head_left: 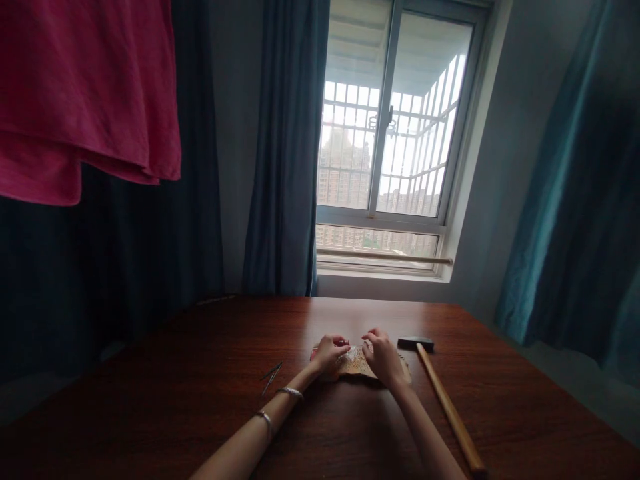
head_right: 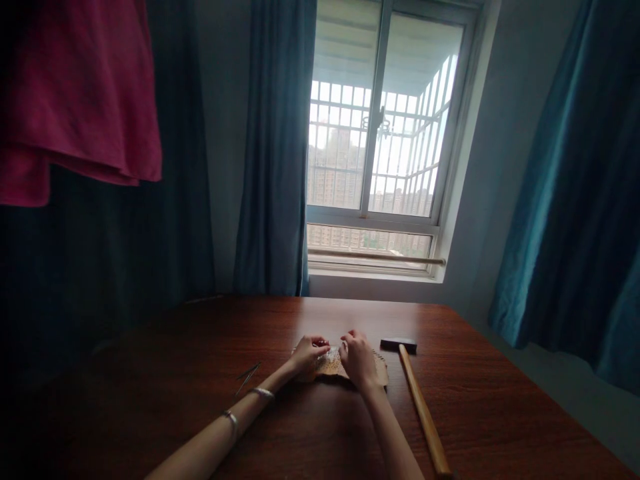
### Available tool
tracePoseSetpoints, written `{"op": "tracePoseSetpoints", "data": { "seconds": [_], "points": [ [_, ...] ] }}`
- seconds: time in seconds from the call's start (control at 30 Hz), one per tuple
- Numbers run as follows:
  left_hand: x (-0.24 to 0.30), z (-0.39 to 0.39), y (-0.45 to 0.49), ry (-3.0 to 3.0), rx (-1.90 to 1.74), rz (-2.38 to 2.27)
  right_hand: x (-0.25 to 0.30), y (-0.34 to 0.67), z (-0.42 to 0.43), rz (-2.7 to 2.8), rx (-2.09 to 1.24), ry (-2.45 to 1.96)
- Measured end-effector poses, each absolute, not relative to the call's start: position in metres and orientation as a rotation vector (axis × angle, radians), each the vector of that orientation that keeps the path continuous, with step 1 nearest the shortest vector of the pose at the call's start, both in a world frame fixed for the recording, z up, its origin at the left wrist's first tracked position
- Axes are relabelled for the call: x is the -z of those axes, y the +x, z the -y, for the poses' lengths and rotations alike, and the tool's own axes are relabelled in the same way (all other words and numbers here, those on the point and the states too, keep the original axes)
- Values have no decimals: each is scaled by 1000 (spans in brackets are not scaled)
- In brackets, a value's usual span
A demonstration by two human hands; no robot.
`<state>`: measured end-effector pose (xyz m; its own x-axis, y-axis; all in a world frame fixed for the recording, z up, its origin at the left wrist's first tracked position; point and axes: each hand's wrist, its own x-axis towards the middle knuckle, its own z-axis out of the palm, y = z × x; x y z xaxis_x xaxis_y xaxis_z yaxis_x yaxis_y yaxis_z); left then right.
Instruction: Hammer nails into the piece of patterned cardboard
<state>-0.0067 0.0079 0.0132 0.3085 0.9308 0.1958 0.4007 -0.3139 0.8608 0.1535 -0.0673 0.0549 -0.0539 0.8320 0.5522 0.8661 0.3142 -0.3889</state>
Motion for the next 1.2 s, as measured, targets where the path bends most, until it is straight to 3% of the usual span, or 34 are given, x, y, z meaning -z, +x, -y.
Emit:
{"op": "tracePoseSetpoints", "data": {
  "seconds": [0.2, 0.47, 0.63, 0.87, 1.2],
  "points": [
    [-10, -11, -7, 1829, -995, -1182, -72, 211, 99, 1596, 125, -1733],
    [9, -24, -7, 1844, -1047, -1109, -14, 273, 177, 1324, 73, -2206],
    [13, -26, -8, 1860, -1054, -1092, 12, 272, 208, 1378, 60, -2347],
    [8, -22, -9, 1881, -1046, -1095, 8, 250, 208, 1520, 351, -2484],
    [5, -19, -9, 1915, -1015, -1121, -8, 263, 188, 1444, -289, -2250]
  ]
}}
